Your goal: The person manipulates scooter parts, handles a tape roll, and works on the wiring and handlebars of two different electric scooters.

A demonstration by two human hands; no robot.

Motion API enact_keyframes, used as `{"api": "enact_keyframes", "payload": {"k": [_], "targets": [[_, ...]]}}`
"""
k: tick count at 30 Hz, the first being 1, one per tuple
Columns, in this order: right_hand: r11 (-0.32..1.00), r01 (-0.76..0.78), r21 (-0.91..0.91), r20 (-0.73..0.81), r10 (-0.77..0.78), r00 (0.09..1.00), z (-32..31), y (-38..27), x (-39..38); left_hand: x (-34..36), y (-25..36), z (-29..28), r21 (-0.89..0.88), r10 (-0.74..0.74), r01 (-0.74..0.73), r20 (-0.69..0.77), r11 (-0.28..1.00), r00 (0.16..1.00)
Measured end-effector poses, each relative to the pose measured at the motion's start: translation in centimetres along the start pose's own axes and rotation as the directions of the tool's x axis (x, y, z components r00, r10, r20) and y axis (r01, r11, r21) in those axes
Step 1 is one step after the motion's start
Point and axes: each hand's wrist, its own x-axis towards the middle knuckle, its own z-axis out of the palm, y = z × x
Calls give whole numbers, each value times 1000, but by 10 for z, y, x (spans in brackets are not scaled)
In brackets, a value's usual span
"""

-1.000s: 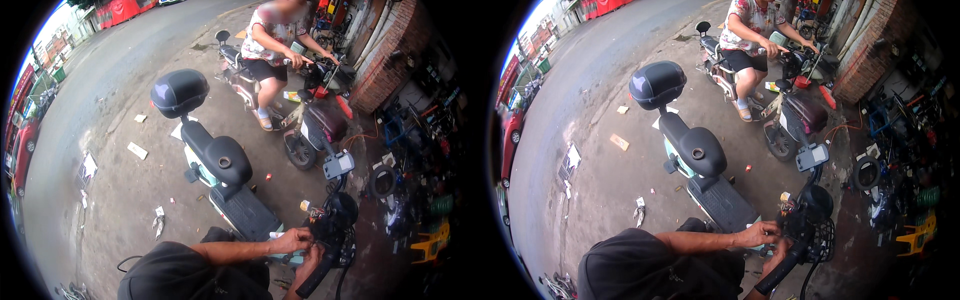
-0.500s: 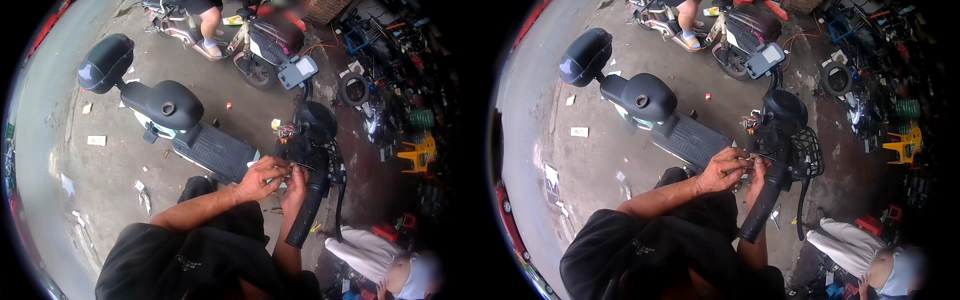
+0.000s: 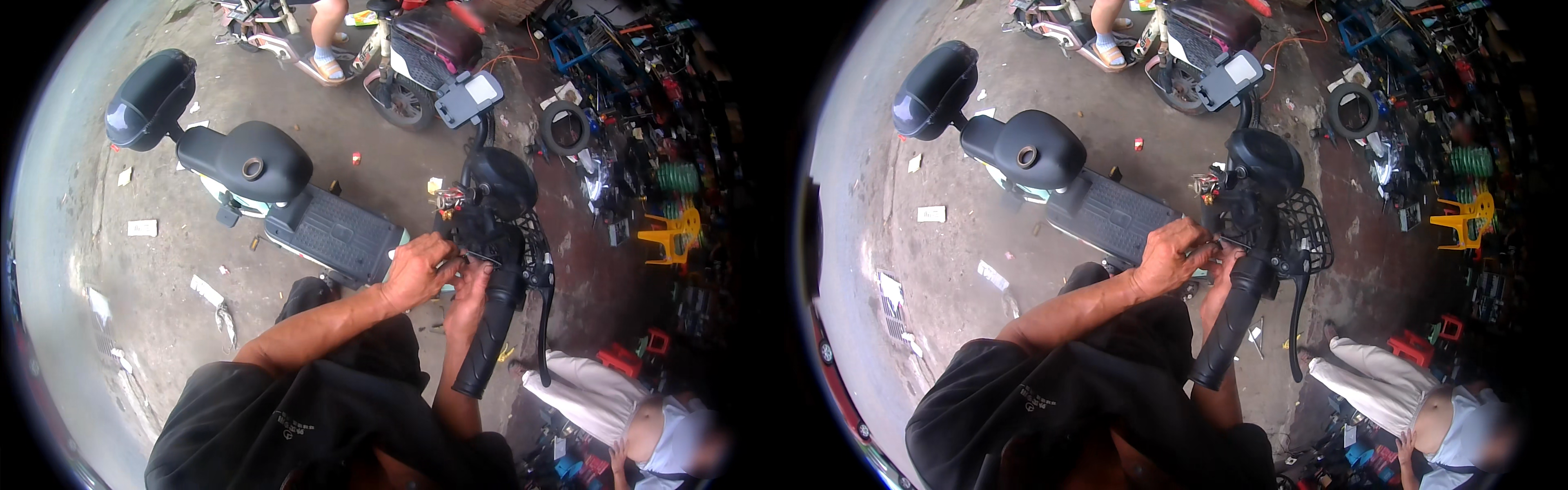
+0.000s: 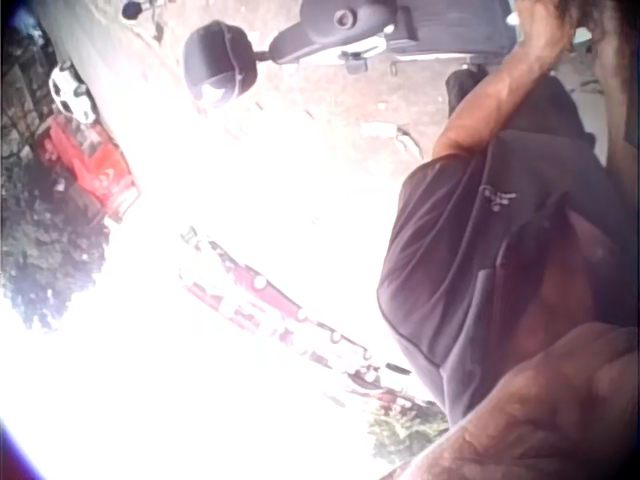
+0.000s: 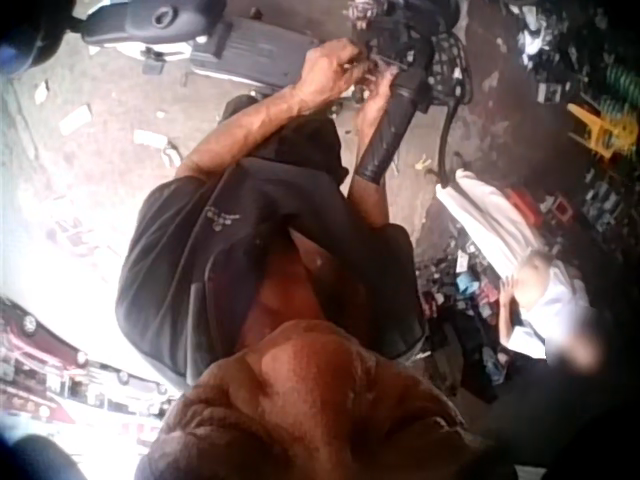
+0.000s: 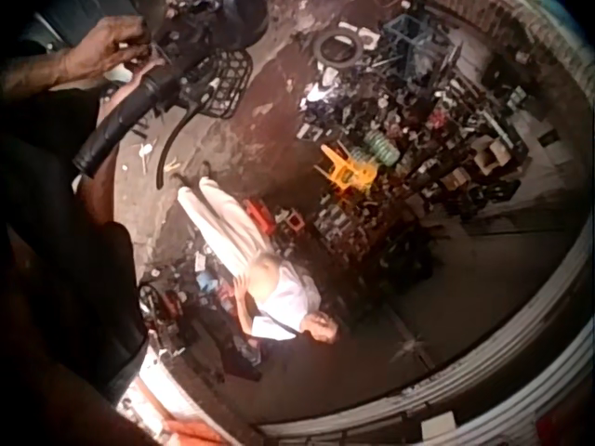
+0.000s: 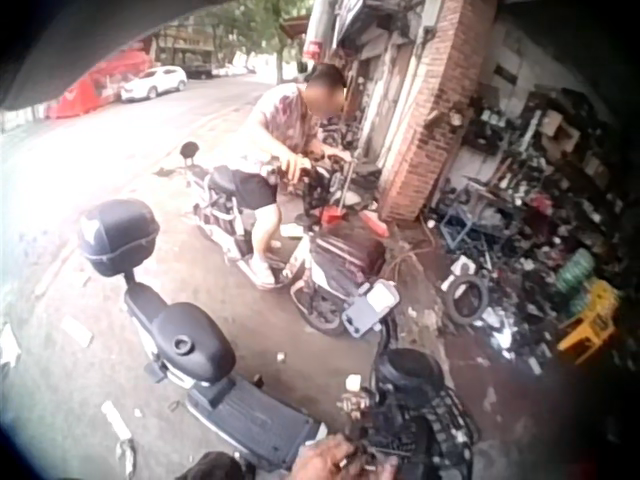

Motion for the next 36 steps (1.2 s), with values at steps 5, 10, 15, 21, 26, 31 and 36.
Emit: {"api": "enact_keyframes", "payload": {"k": [5, 10, 15, 21, 26, 31, 36], "targets": [[996, 35, -88, -45, -39, 998, -2, 4, -4, 4, -4, 1, -4, 51, -51, 39, 999, 998], [995, 33, -96, -166, -48, 985, 24, -28, -29, 7, -4, 7, -6, 111, -111, 14, 994, 994], [949, 116, -293, -104, -153, 983, 19, -29, -32, 6, -7, 7, 74, 181, -184, 37, 980, 983], [964, 116, -239, -113, -146, 983, 8, -11, -19, -1, -2, 4, 44, 199, -204, 101, 978, 975], [954, 80, -290, -74, -106, 992, 4, -16, -13, -11, -10, -5, -142, 45, -24, 145, 990, 988], [986, -10, -167, -100, -7, 995, 6, -20, -10, -3, -13, -13, -217, -159, 196, 177, 956, 971], [1000, -11, 6, -10, 11, 1000, -9, -8, -1, 10, -15, -11, -284, -212, 310, 329, 907, 920]]}}
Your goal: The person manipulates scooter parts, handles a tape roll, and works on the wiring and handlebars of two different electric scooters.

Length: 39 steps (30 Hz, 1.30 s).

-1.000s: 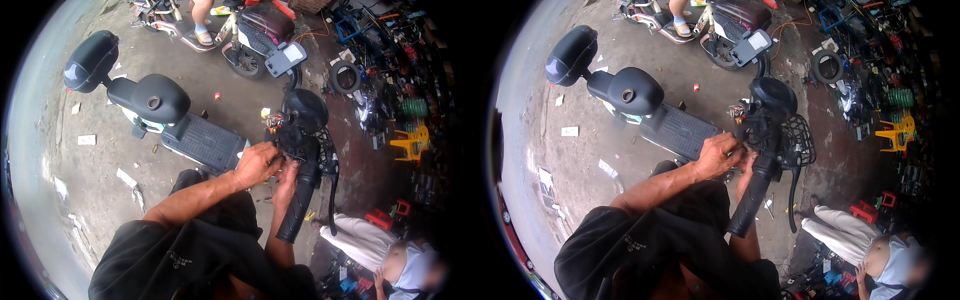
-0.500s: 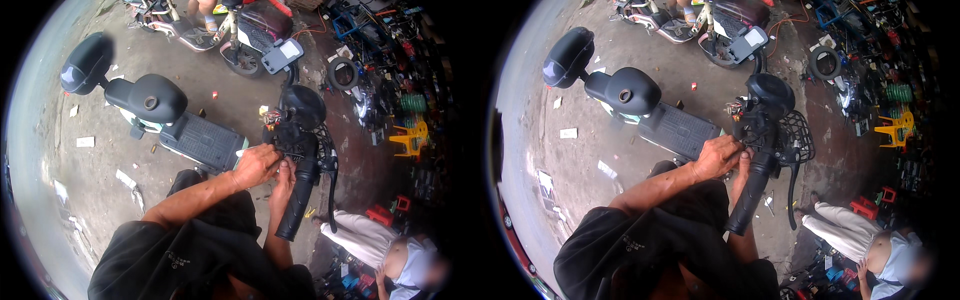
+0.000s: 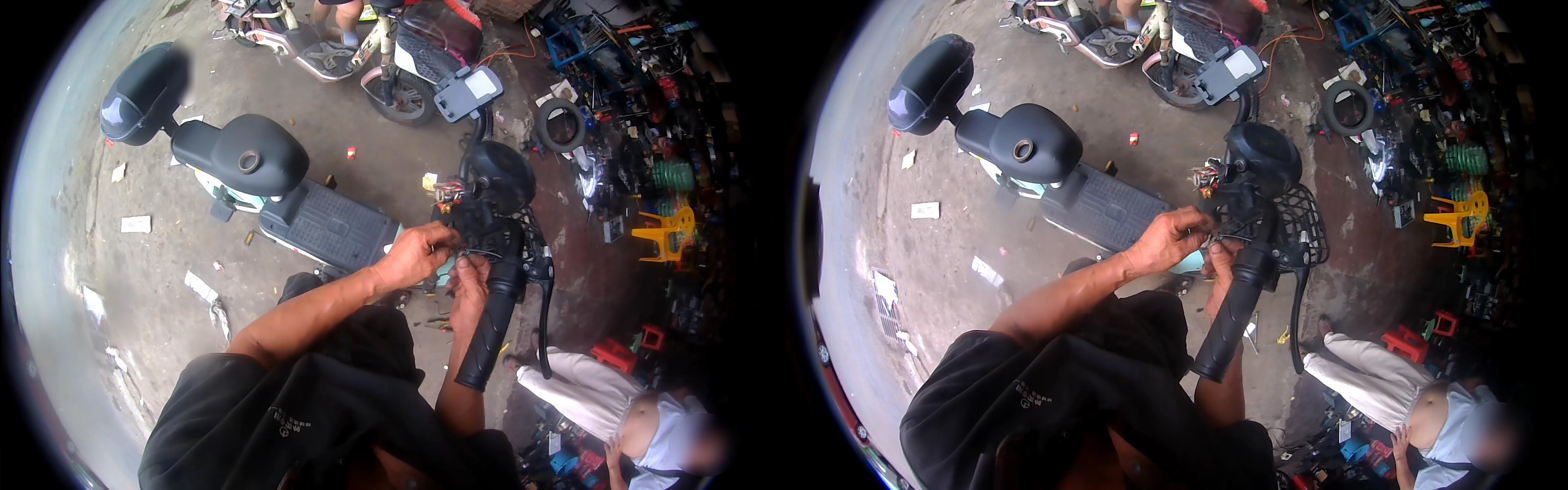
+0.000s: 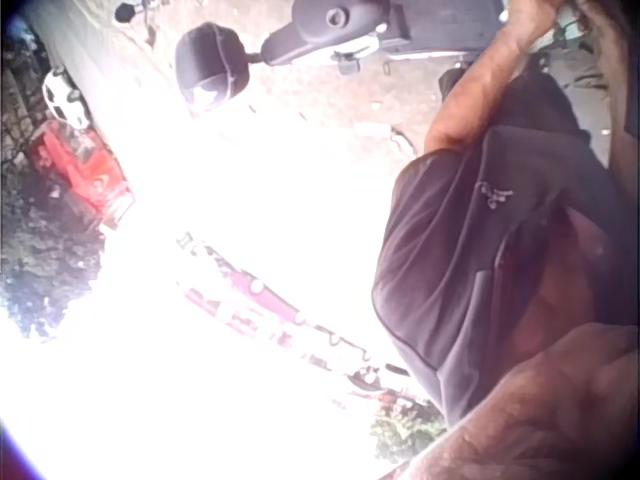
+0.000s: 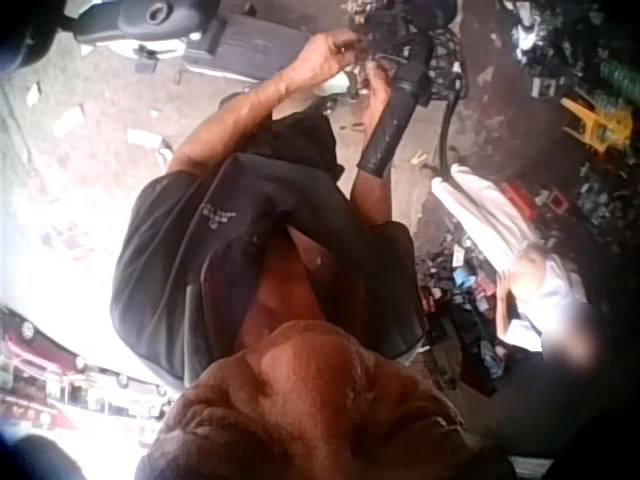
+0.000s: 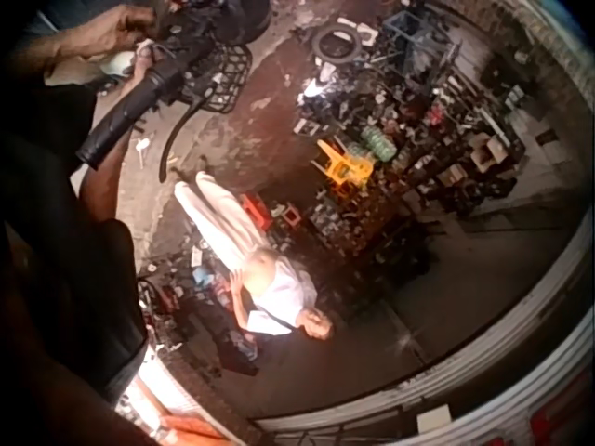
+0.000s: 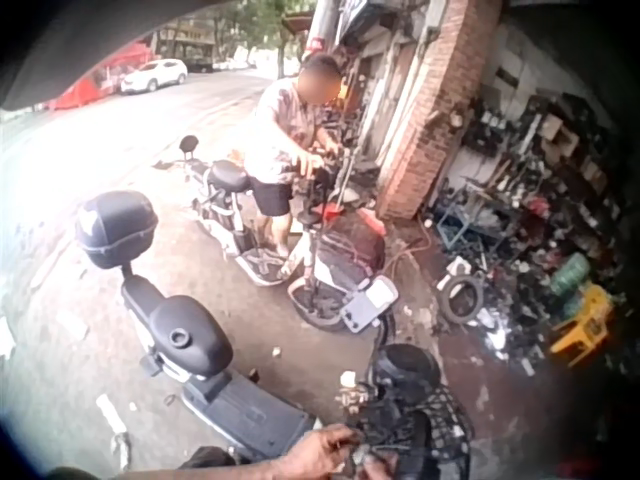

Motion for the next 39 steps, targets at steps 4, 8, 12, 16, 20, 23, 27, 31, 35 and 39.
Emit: {"api": "enact_keyframes", "payload": {"k": [4, 8, 12, 16, 20, 23, 27, 31, 35, 39], "targets": [[998, -36, 42, 45, 34, 998, 4, -7, 1, -1, -30, -3, -145, -132, 127, -26, 981, 991], [995, 3, -101, -44, -8, 999, 13, -16, -2, -14, -41, -14, -151, -306, 293, -71, 944, 949], [957, 77, -280, -107, -111, 988, 28, -20, -6, -28, -51, -29, 2, -343, 345, -94, 939, 935], [913, 86, -399, -135, -151, 979, 28, -14, -7, -35, -59, -34, -17, -357, 357, -99, 934, 929], [855, 56, -515, -147, -153, 977, 18, -8, -7, -38, -56, -37, 50, -370, 376, -97, 925, 924], [898, 5, -441, -174, -91, 980, 25, -17, -12, -41, -64, -38, 35, -378, 382, -89, 924, 922], [936, 7, -353, -206, -85, 975, 26, -16, -13, -44, -61, -36, 75, -349, 356, -95, 931, 932], [985, 78, -157, -172, -105, 979, 28, -13, -15, -44, -56, -31, 72, -333, 338, -71, 938, 940], [989, 102, -104, -170, -119, 978, 28, -5, -10, -50, -55, -31, 67, -319, 326, -100, 943, 943], [984, 147, -103, -150, -161, 975, 14, 2, -2, -64, -54, -27, 99, -411, 424, -130, 900, 902]]}}
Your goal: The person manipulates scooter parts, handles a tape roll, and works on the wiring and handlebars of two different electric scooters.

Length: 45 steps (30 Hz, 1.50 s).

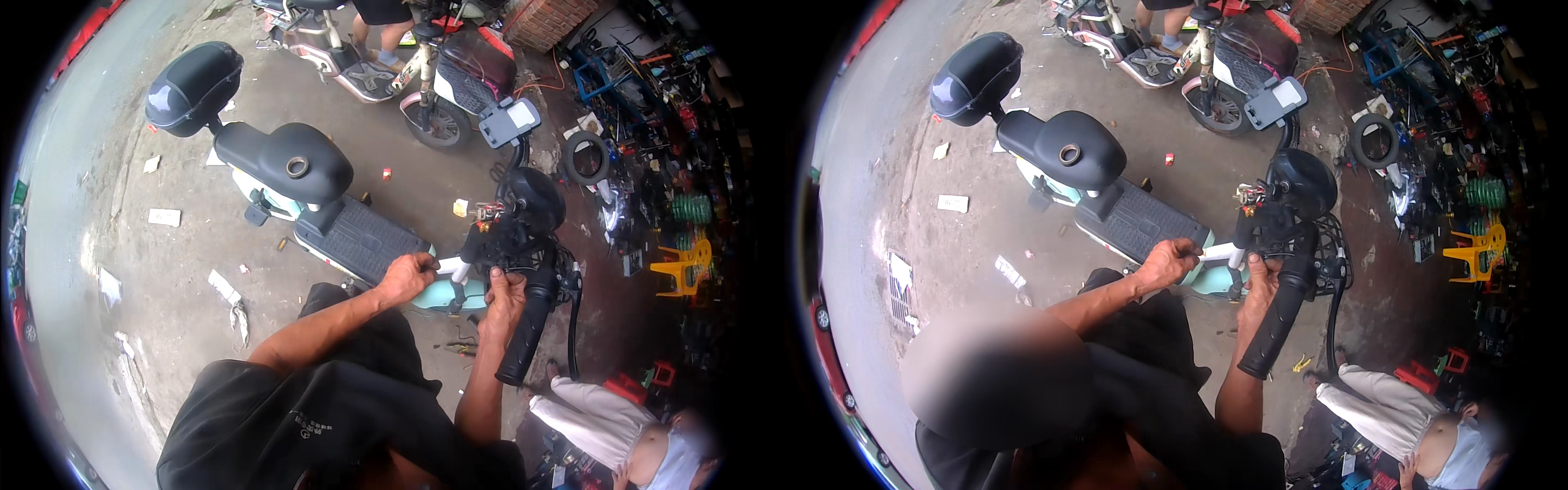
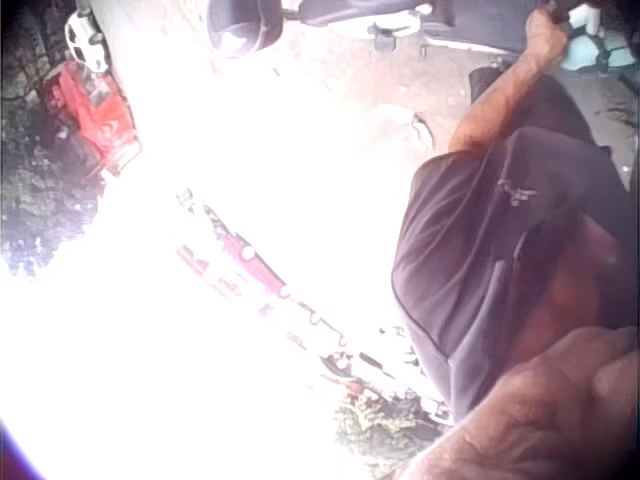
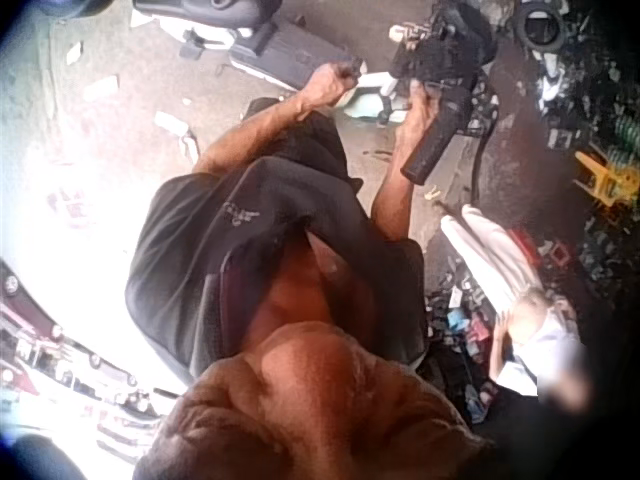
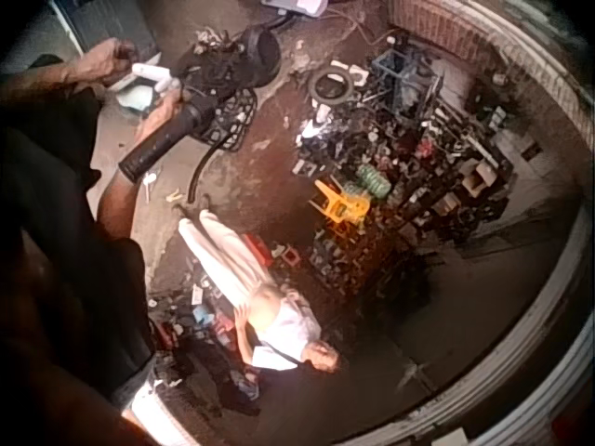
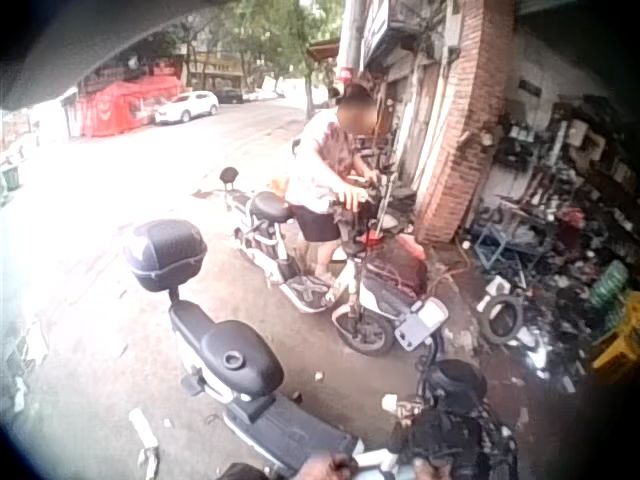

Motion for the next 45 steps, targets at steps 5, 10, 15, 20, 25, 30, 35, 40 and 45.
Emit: {"api": "enact_keyframes", "payload": {"k": [5, 10, 15, 20, 25, 30, 35, 40, 45], "targets": [[996, 0, -88, 62, 6, 998, 3, -19, -6, -15, -40, -18, 99, -41, 51, -95, 994, 995], [988, 47, -146, 97, -33, 995, -8, -10, -5, -29, -78, -66, 182, -97, 143, -240, 973, 966], [972, -36, -230, 20, 42, 999, -3, -20, -13, -18, -96, -147, 290, -45, 213, -492, 933, 869], [987, -8, -158, -87, -5, 996, -16, 12, -10, 14, -94, -232, 634, 243, 257, -591, 729, 769], [971, 47, -233, -199, -95, 975, 4, 16, -15, 53, -97, -269, 713, 242, 309, -558, 629, 794], [975, -15, -220, -361, -67, 930, 33, 2, -17, 76, -111, -286, 704, 142, 359, -546, 613, 826], [966, 25, -257, -443, -141, 885, 56, -14, -32, 85, -106, -298, 732, 88, 326, -464, 598, 881], [972, -23, -236, 85, 44, 995, 89, 31, -52, 71, -75, -267, 185, 99, -27, -393, 982, 914], [977, 23, -213, 386, 62, 920, 172, -4, -53, 20, 10, -203, -99, 385, -391, -71, 915, 920]]}}
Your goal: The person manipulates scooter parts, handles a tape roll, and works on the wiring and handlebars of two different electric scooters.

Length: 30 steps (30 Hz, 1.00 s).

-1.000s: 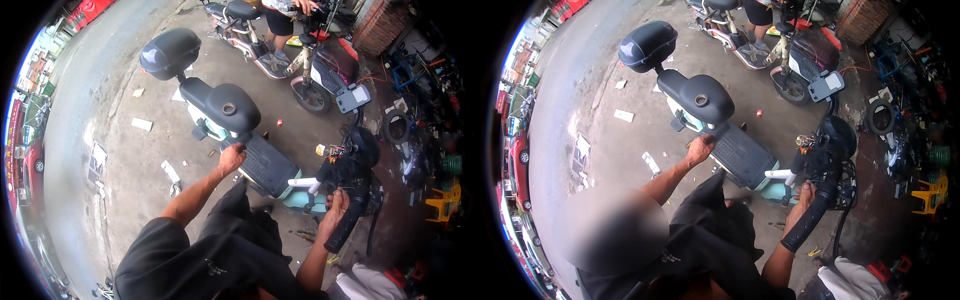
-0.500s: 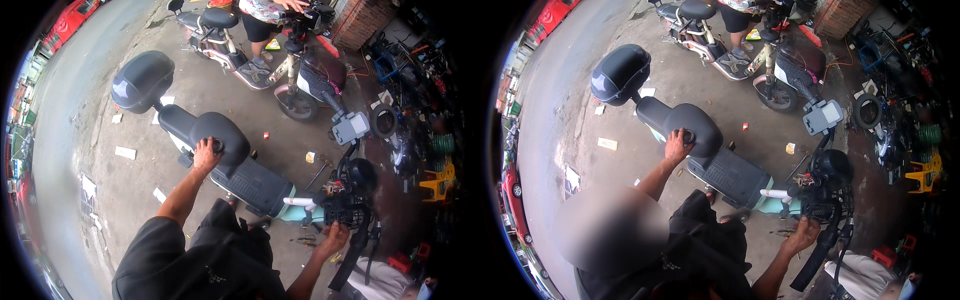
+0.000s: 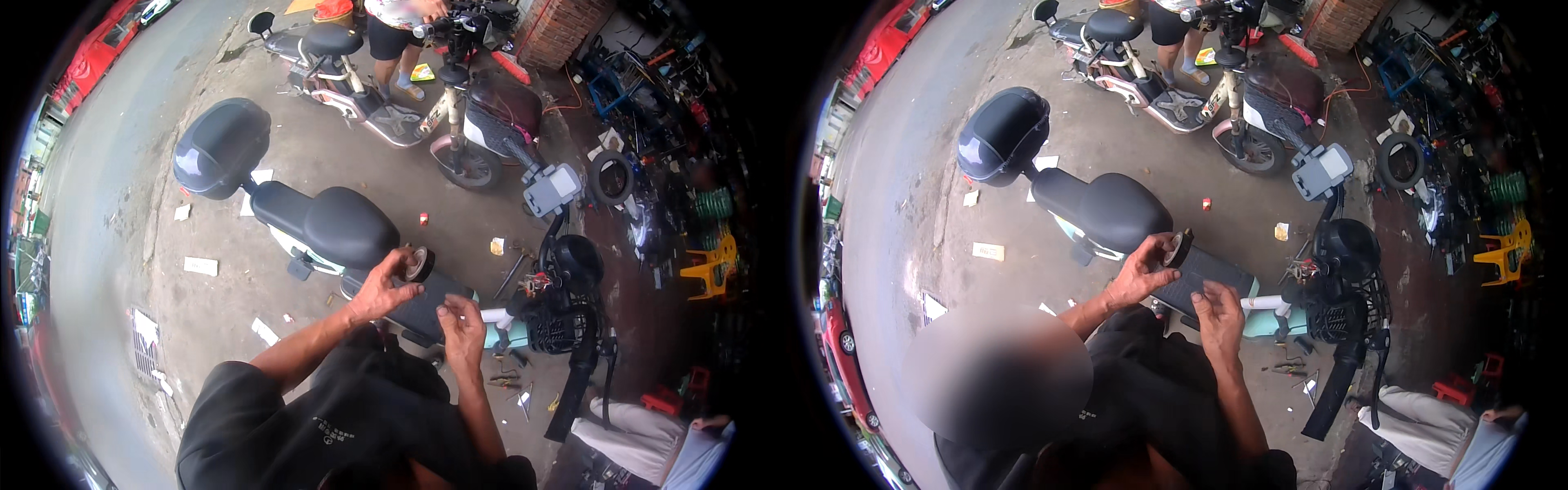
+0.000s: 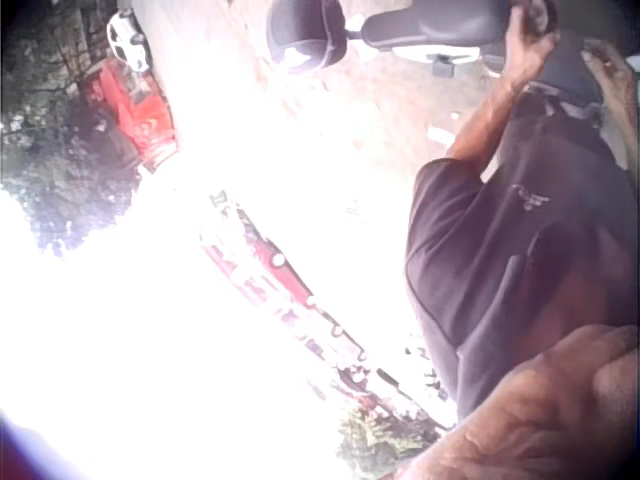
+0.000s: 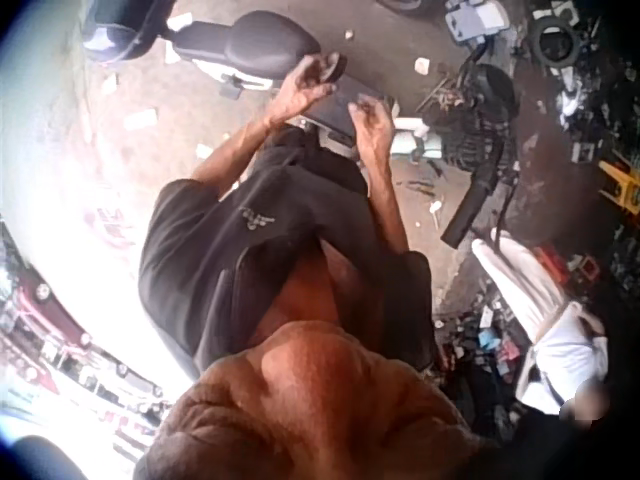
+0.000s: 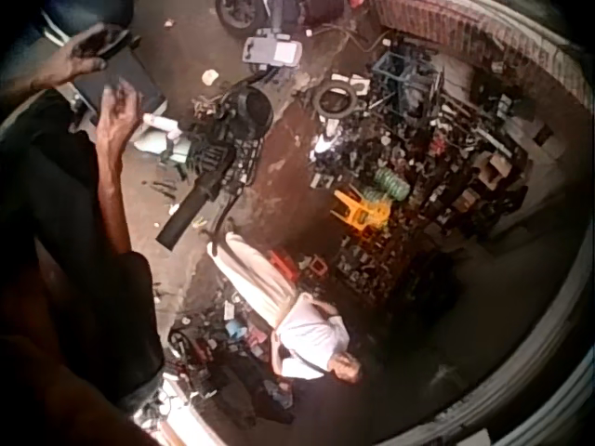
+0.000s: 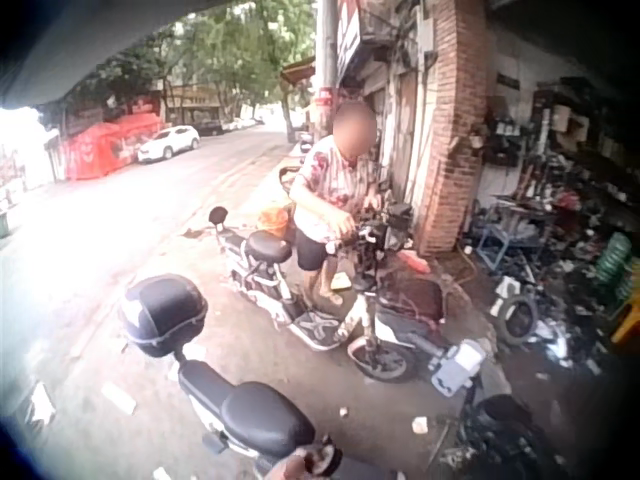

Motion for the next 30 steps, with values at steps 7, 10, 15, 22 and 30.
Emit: {"api": "enact_keyframes", "payload": {"k": [7, 10, 15, 22, 30], "targets": [[990, 78, 120, 110, -91, 990, 2, -30, -5, -24, 45, 36, 97, 87, -95, 84, 991, 993], [996, 61, 59, 109, -67, 992, -9, -34, -15, -25, 62, 32, 262, 284, -306, 117, 915, 952], [965, 178, -195, 126, -155, 980, -33, -31, -27, -15, 92, 26, 286, 400, -457, 238, 842, 885], [864, 326, -384, 305, -214, 928, -46, -54, -42, -22, 112, 32, 513, 147, -419, 488, 749, 860], [890, 288, -354, 429, -119, 895, -56, -47, -52, -33, 100, 34, 494, 48, -410, 592, 767, 804]]}}
